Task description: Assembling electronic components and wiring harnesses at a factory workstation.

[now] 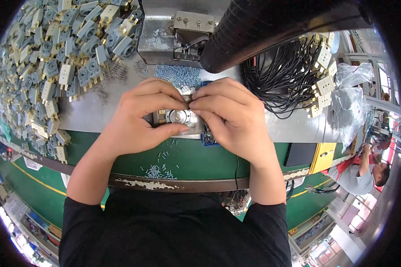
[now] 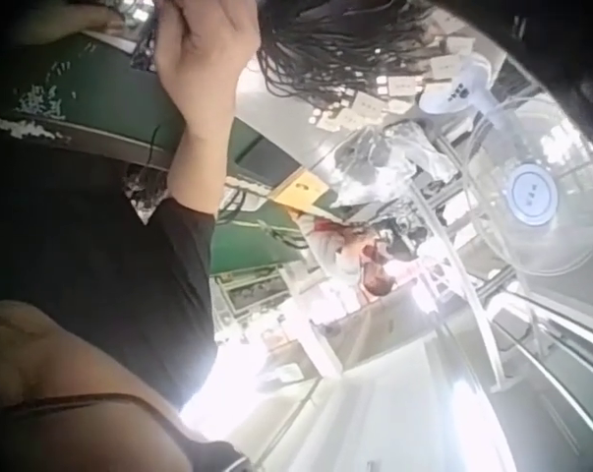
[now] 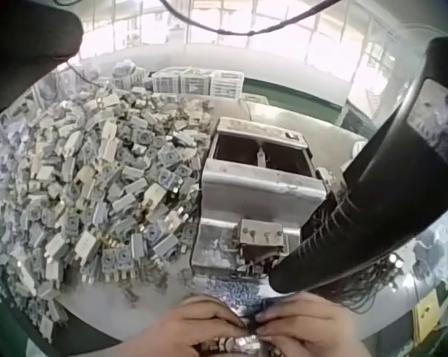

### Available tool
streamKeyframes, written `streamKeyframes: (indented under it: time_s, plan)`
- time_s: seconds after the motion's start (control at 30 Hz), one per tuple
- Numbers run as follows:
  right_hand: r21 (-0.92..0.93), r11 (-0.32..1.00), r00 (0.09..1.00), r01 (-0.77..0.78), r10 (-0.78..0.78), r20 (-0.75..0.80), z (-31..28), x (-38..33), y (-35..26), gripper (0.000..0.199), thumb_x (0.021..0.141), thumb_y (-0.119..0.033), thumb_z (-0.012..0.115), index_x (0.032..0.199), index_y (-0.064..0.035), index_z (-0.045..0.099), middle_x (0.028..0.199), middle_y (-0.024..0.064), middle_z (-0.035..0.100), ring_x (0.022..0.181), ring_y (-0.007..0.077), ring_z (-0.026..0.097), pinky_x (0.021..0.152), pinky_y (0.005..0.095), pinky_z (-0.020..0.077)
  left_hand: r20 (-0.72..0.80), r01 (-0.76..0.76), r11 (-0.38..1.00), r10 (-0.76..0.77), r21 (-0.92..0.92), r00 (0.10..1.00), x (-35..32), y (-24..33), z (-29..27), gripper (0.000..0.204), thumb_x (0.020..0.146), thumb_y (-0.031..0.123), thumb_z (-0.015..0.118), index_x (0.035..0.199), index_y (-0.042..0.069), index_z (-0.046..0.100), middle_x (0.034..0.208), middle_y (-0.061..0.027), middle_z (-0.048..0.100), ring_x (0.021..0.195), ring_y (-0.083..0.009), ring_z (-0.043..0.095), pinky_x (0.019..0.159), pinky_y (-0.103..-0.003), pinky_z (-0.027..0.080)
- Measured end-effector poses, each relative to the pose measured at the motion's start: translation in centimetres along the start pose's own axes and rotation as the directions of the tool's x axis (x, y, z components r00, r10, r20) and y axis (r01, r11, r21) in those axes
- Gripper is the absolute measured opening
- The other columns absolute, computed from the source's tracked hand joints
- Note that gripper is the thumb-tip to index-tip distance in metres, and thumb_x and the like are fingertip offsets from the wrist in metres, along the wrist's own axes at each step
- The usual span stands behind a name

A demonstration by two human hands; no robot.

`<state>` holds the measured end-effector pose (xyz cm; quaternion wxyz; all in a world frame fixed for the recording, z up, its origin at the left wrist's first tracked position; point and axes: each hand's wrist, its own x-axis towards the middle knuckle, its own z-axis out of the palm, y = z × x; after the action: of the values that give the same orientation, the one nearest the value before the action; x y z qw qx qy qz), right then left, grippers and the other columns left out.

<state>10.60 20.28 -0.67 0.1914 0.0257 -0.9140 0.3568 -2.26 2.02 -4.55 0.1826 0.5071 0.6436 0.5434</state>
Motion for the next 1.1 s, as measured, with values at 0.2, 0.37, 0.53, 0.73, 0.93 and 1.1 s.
streamKeyframes:
  time_s: [0.2,0.37,0.53,0.73,0.93,1.1]
  plan:
    - [0.062,0.998,0.995,0.003,-0.009,0.098,-0.3,-0.1,-0.4,0.015,0.071,0.007,0.075,0.085,0.0017,0.073,0.091,0.0136,0.074,0.086,0.0282,0.071,0.077,0.0366,0.0569,-0.074,-0.017,1.0,0.018,0.007,0.997,-0.4,0.0,0.4,0.031,0.068,0.008,0.089,0.094,0.003,0.074,0.102,-0.0089,0.072,0.097,-0.027,0.069,0.085,-0.037,0.054]
    - [0.085,0.996,0.986,-0.021,0.007,0.164,-1.0,0.3,-0.3,0.018,0.074,0.004,0.075,0.091,0.0044,0.071,0.09,0.0137,0.075,0.085,0.0256,0.074,0.079,0.0336,0.0571,-0.093,-0.032,0.999,0.03,-0.013,0.995,-0.8,-0.2,0.5,0.031,0.067,0.005,0.09,0.093,0.003,0.073,0.102,-0.0093,0.072,0.095,-0.0261,0.07,0.082,-0.036,0.055]
    - [0.126,0.962,0.965,-0.242,0.226,0.132,-0.5,0.7,-0.8,0.028,0.08,0.005,0.073,0.108,0.003,0.067,0.087,0.0118,0.076,0.08,0.0178,0.076,0.076,0.0272,0.0566,-0.094,-0.027,0.999,0.025,-0.021,0.995,-0.8,-0.3,0.5,0.031,0.068,0.007,0.09,0.093,0.003,0.073,0.102,-0.0093,0.072,0.095,-0.0261,0.07,0.082,-0.036,0.055]
    - [0.094,0.976,0.959,-0.198,0.174,0.223,-0.6,1.5,-0.9,0.025,0.077,0.005,0.077,0.101,0.0018,0.07,0.09,0.0109,0.075,0.083,0.0195,0.075,0.076,0.0292,0.0577,-0.092,-0.028,1.0,0.027,-0.007,0.995,-0.8,-0.3,0.4,0.03,0.069,0.009,0.09,0.094,0.004,0.073,0.103,-0.0097,0.071,0.095,-0.0272,0.069,0.082,-0.037,0.054]
    - [0.038,0.996,0.986,-0.084,0.077,0.149,-0.1,0.7,-0.4,0.027,0.074,0.004,0.08,0.099,0.0007,0.07,0.088,0.011,0.073,0.08,0.0223,0.073,0.073,0.0316,0.0572,-0.078,-0.021,1.0,0.021,-0.007,0.997,-0.6,-0.1,0.4,0.031,0.069,0.009,0.088,0.096,0.005,0.073,0.105,-0.0099,0.071,0.098,-0.0291,0.068,0.085,-0.038,0.053]
    - [-0.098,0.992,0.995,0.081,-0.075,0.063,-0.1,0.1,0.3,0.029,0.074,0.0,0.081,0.099,0.0007,0.066,0.085,0.0117,0.069,0.072,0.0258,0.067,0.066,0.0342,0.0537,-0.06,-0.05,0.998,0.053,0.044,0.997,-0.7,-0.2,0.6,0.032,0.069,0.008,0.087,0.098,0.006,0.075,0.106,-0.009,0.07,0.1,-0.0293,0.067,0.087,-0.04,0.053]
